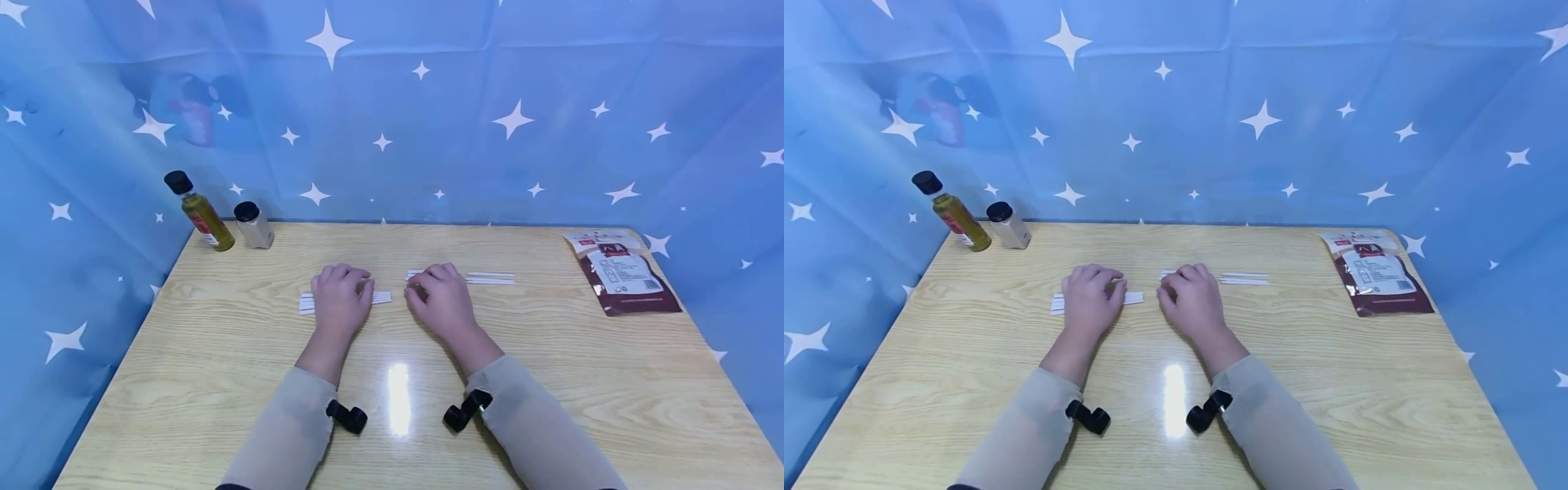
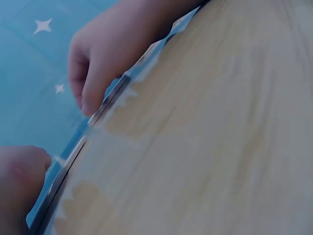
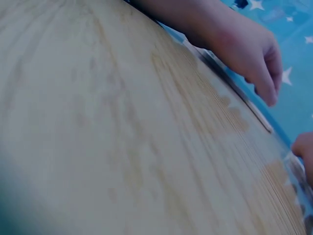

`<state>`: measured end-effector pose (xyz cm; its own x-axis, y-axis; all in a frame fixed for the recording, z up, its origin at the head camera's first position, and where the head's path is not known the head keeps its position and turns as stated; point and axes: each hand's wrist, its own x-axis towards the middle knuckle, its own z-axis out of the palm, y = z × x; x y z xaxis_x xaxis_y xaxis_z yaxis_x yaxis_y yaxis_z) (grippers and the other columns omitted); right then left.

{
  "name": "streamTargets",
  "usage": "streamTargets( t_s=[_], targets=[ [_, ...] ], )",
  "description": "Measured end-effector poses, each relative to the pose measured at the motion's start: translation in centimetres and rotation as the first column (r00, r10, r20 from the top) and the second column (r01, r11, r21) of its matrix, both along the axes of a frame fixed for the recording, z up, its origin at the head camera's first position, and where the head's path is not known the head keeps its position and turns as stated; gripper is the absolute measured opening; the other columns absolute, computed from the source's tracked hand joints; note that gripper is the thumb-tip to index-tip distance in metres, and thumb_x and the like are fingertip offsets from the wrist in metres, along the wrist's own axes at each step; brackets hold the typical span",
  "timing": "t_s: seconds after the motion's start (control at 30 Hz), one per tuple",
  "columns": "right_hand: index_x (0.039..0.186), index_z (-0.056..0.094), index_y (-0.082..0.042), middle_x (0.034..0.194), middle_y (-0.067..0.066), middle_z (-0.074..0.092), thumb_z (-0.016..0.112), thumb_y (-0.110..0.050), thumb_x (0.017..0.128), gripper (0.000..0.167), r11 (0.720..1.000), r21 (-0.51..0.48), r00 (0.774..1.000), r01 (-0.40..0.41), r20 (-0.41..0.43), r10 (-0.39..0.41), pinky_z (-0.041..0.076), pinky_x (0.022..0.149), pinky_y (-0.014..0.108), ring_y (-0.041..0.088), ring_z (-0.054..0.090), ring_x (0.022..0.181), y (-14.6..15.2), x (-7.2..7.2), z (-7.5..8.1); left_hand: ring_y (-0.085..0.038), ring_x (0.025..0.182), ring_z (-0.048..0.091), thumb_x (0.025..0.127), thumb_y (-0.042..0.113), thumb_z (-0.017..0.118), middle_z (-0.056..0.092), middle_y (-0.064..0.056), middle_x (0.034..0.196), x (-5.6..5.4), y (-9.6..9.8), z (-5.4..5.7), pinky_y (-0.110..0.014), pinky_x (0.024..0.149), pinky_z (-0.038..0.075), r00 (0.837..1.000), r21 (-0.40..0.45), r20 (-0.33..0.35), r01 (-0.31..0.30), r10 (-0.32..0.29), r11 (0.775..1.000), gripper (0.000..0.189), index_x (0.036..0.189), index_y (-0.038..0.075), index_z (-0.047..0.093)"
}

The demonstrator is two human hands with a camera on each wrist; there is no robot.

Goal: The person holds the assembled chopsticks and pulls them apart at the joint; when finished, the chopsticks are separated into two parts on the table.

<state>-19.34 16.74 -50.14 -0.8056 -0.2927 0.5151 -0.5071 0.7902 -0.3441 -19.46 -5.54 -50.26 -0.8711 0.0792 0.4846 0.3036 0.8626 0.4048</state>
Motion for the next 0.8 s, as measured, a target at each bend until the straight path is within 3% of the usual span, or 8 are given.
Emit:
streamTargets(
  t_s=[0.2, 0.43, 0.57, 0.67, 0.8],
  targets=[
    [0.097, 0.083, -0.013, 0.095, 0.005, 0.074, 0.080, -0.022, 0.094, 0.010, 0.999, 0.028, 0.996, -0.028, -0.087, 0.030, 0.053, 0.084, 0.046, 0.030, 0.063, 0.092, -1.6, -0.3, -0.1, -0.031, 0.106, 0.062, 0.101, 0.017, 0.072, 0.075, -0.006, 0.108, 0.2, -3.6, 0.5, -0.054, 0.093, 0.041, 0.998, 0.002, 0.062, 0.003, -0.003, 1.000, 0.013, 0.105, 0.012, 0.083],
    [0.097, 0.083, -0.014, 0.096, 0.004, 0.072, 0.075, -0.024, 0.098, 0.013, 0.996, 0.064, 0.996, -0.060, -0.060, 0.064, 0.051, 0.090, 0.045, 0.030, 0.062, 0.094, -3.6, -0.2, -0.1, -0.033, 0.107, 0.060, 0.099, 0.020, 0.075, 0.074, -0.009, 0.110, 0.7, -7.3, 0.3, -0.053, 0.090, 0.039, 0.991, 0.101, 0.135, 0.000, -0.014, 0.995, 0.015, 0.107, 0.010, 0.083],
    [0.101, 0.084, -0.013, 0.099, 0.005, 0.072, 0.075, -0.023, 0.099, 0.014, 0.993, 0.066, 0.995, -0.093, -0.033, 0.096, 0.051, 0.092, 0.044, 0.030, 0.062, 0.095, -4.1, -0.1, -0.2, -0.033, 0.110, 0.058, 0.097, 0.024, 0.079, 0.073, -0.009, 0.115, 1.0, -8.3, 0.0, -0.053, 0.092, 0.038, 0.983, 0.166, 0.168, 0.042, -0.070, 0.985, 0.018, 0.108, 0.011, 0.083],
    [0.102, 0.085, -0.012, 0.099, 0.006, 0.072, 0.078, -0.022, 0.098, 0.014, 0.991, 0.053, 0.992, -0.121, -0.022, 0.122, 0.050, 0.092, 0.045, 0.030, 0.062, 0.095, -4.2, 0.0, -0.2, -0.033, 0.112, 0.058, 0.094, 0.027, 0.084, 0.073, -0.008, 0.117, 1.0, -8.5, -0.4, -0.054, 0.093, 0.037, 0.979, 0.168, 0.170, 0.087, -0.116, 0.982, 0.019, 0.107, 0.013, 0.084],
    [0.104, 0.086, -0.013, 0.100, 0.006, 0.073, 0.078, -0.021, 0.099, 0.013, 0.988, 0.040, 0.989, -0.149, 0.026, 0.148, 0.049, 0.094, 0.046, 0.030, 0.062, 0.097, -4.1, 0.0, -0.3, -0.032, 0.114, 0.057, 0.092, 0.028, 0.087, 0.073, -0.007, 0.117, 1.0, -8.5, -0.6, -0.054, 0.093, 0.037, 0.976, 0.156, 0.178, 0.101, -0.128, 0.983, 0.018, 0.105, 0.015, 0.084]
  ],
)
